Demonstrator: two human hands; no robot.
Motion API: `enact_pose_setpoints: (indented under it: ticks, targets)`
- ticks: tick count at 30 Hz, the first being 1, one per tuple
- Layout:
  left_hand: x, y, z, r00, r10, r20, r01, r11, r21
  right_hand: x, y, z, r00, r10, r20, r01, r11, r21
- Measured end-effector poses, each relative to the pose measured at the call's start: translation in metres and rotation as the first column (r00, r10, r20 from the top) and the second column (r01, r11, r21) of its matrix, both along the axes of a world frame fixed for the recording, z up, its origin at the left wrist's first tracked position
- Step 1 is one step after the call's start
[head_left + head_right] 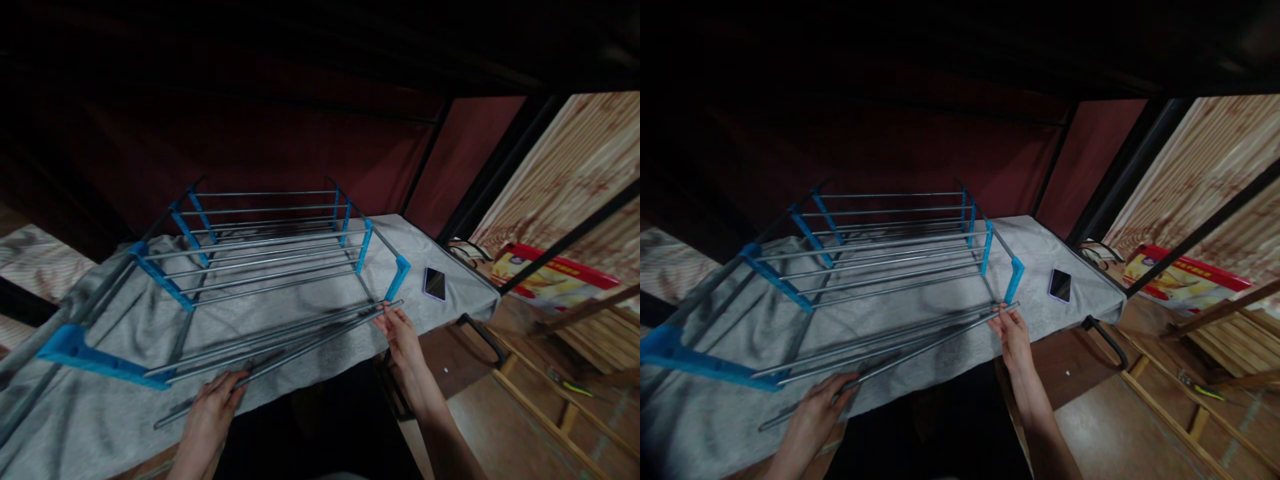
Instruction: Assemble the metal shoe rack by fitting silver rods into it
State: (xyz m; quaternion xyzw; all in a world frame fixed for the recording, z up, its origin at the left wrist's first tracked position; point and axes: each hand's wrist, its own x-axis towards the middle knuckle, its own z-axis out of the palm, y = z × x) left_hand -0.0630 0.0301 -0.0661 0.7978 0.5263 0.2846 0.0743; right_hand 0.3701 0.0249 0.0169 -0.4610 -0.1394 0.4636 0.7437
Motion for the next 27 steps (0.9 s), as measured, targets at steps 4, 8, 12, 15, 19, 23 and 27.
enact_pose_setpoints:
  ticks: [4,8,12,15,19,23,27]
  targets:
    - [-0.011,0.002,-0.002,0.998,-0.023,-0.052,0.024,1.0,0.005,0.006,0.002,-0.006,1.0,0.0,0.006,0.0,1.0,-0.004]
    - [-0.022,0.004,-0.003,0.996,-0.013,-0.089,0.013,1.0,0.0,0.011,0.004,-0.013,1.0,-0.012,0.001,0.012,1.0,-0.016]
    - [-0.022,-0.005,0.004,0.989,0.035,-0.144,-0.043,0.998,-0.051,0.021,-0.001,-0.029,1.0,-0.026,0.013,0.027,0.998,-0.057]
    - [-0.016,-0.014,0.015,0.975,0.067,-0.21,-0.093,0.989,-0.117,0.036,-0.004,-0.05,0.999,-0.045,0.019,0.047,0.995,-0.088]
    - [-0.011,-0.019,0.027,0.961,0.1,-0.26,-0.147,0.975,-0.168,0.056,-0.006,-0.076,0.999,-0.043,0.012,0.044,0.989,-0.143]
    - [-0.016,-0.021,0.03,0.945,0.166,-0.281,-0.217,0.963,-0.161,0.065,-0.005,-0.095,0.999,-0.038,0.016,0.04,0.979,-0.202]
    - [-0.028,-0.023,0.018,0.939,0.255,-0.229,-0.286,0.952,-0.113,0.063,-0.003,-0.114,0.999,-0.029,0.037,0.037,0.971,-0.235]
